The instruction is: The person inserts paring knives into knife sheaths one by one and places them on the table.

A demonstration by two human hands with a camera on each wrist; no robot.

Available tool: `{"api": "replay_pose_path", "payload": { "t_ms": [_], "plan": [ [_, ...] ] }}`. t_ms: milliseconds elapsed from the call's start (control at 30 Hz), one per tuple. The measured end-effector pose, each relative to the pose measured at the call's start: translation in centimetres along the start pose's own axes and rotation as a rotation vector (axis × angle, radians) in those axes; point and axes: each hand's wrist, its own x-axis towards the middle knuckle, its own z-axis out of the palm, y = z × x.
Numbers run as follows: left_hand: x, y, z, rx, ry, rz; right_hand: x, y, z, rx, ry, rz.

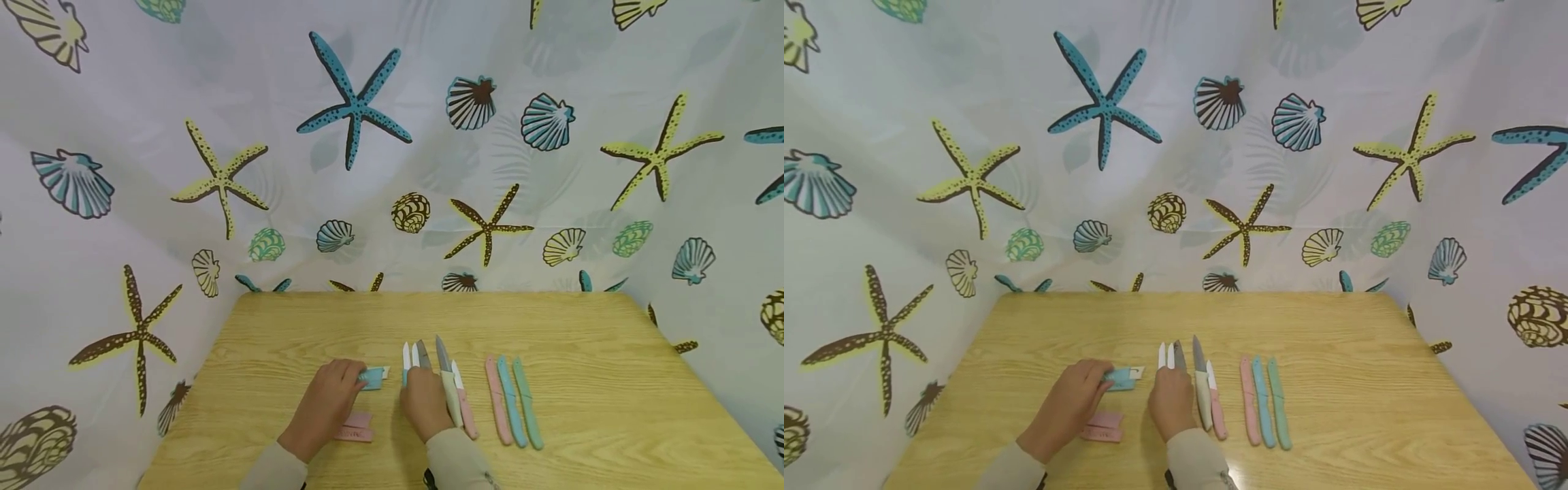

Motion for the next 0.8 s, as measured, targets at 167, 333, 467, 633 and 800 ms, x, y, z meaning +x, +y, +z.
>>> {"api": "replay_pose_path", "payload": {
  "t_ms": [167,333,467,633,800],
  "plan": [
    [0.0,0.4,0.3,-0.016,0.001,-0.008,-0.1,0.2,0.5,-0.014,0.012,0.004],
    [-0.6,1.1,0.6,-0.004,-0.018,-0.010,-0.6,0.0,1.4,-0.014,-0.047,0.008],
    [-0.5,1.3,0.7,0.011,-0.013,-0.008,-0.4,-0.4,1.8,-0.021,-0.049,0.003],
    [0.2,1.2,0.7,-0.002,-0.001,0.000,0.4,-0.8,1.7,-0.075,-0.063,0.053],
    [0.7,1.1,0.7,-0.008,0.001,0.013,1.2,-0.9,1.5,-0.095,-0.086,0.107]
  ]
}}
